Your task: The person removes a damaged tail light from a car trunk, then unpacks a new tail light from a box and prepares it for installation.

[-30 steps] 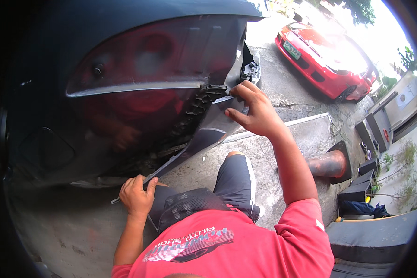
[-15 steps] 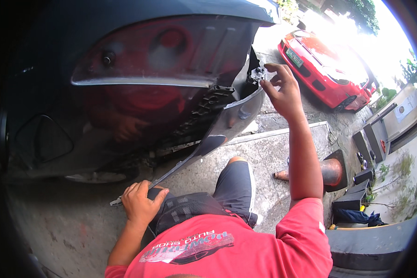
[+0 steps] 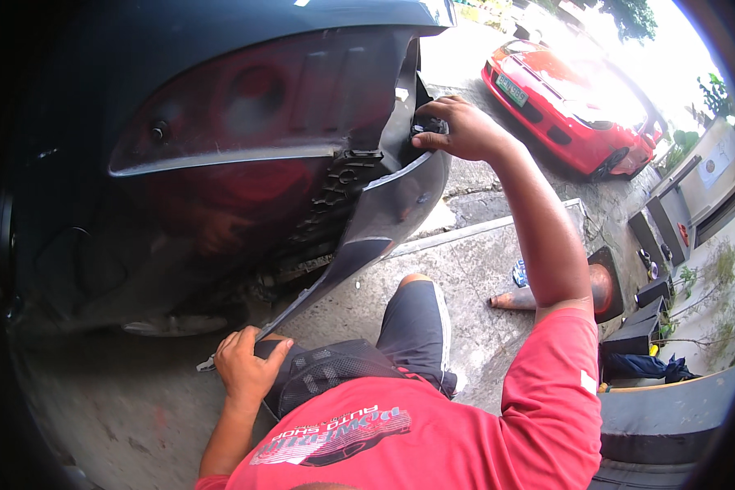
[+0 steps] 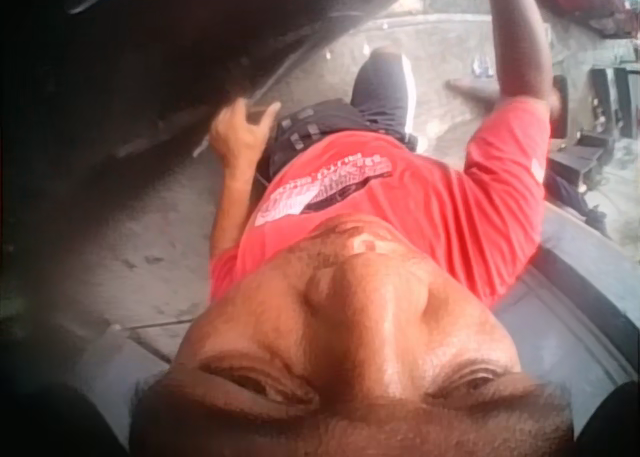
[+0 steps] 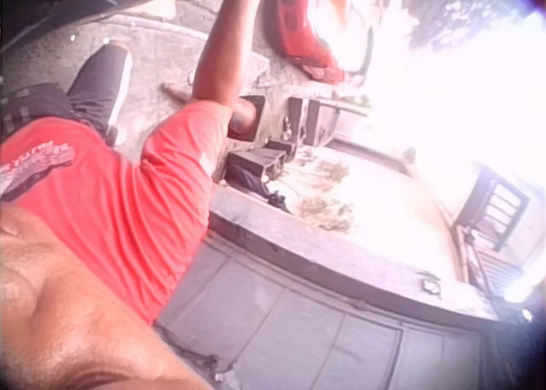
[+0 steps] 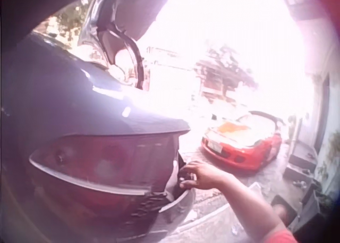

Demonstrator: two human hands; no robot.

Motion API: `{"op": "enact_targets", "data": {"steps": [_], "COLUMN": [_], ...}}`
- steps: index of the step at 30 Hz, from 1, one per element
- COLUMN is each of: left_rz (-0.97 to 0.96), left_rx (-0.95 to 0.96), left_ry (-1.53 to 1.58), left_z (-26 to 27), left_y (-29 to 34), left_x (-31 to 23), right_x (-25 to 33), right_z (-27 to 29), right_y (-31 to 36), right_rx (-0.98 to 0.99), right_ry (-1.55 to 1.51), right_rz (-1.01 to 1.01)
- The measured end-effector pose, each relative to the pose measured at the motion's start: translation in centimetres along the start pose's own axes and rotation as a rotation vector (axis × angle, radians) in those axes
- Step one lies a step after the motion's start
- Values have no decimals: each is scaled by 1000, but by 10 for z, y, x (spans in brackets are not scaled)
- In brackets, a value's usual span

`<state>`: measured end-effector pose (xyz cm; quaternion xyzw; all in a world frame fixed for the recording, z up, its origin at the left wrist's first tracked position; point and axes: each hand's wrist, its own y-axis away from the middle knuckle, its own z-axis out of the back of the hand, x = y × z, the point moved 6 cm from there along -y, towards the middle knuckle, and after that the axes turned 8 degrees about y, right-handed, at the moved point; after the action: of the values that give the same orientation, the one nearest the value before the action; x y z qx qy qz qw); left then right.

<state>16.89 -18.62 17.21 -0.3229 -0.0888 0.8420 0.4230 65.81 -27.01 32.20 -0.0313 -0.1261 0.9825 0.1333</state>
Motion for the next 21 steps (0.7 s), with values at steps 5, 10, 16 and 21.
{"op": "enact_targets", "data": {"steps": [5,10,16,21], "left_rz": [13,37,105,108], "left_rx": [-7,-3,-10,-22], "left_ry": [-18,-23,-25,-90], "left_z": [-2,-5,-9,-11], "left_y": [3,1,-7,-9], "left_x": [-4,-4,-6,-2], "right_x": [1,-4,-10,-6], "right_z": [0,-3,-16,-20], "right_y": [-1,-6,1,5], "right_rx": [-63,-97,-305,-425], "right_ry": [64,55,4,-100], "right_rz": [66,90,34,-3]}}
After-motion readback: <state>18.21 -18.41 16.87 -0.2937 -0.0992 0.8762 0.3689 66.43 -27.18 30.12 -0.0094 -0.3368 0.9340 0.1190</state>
